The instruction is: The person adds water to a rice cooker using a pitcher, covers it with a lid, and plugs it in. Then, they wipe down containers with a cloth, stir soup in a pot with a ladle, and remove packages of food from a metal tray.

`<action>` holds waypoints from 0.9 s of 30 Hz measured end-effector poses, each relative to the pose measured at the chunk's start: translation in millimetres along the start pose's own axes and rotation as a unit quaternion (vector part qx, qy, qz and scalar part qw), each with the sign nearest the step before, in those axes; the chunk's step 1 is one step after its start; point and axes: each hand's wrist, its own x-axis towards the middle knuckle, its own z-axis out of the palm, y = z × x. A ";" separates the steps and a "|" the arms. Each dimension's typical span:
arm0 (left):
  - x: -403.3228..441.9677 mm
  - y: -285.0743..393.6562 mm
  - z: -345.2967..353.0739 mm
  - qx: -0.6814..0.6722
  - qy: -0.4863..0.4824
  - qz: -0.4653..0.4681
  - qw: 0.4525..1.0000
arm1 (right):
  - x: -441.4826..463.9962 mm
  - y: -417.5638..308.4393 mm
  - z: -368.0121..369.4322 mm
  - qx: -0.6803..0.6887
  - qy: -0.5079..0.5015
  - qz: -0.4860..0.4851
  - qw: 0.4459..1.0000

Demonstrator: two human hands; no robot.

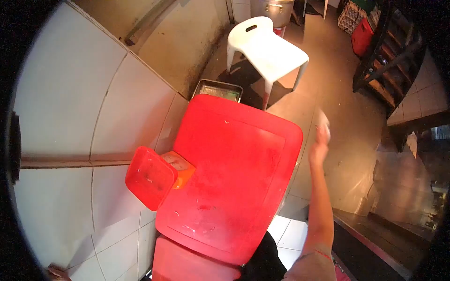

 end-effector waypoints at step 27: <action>-107.2 -190.4 83.2 0.186 -0.058 -0.047 0.980 | -194.2 -108.2 7.9 0.530 -0.254 0.294 0.754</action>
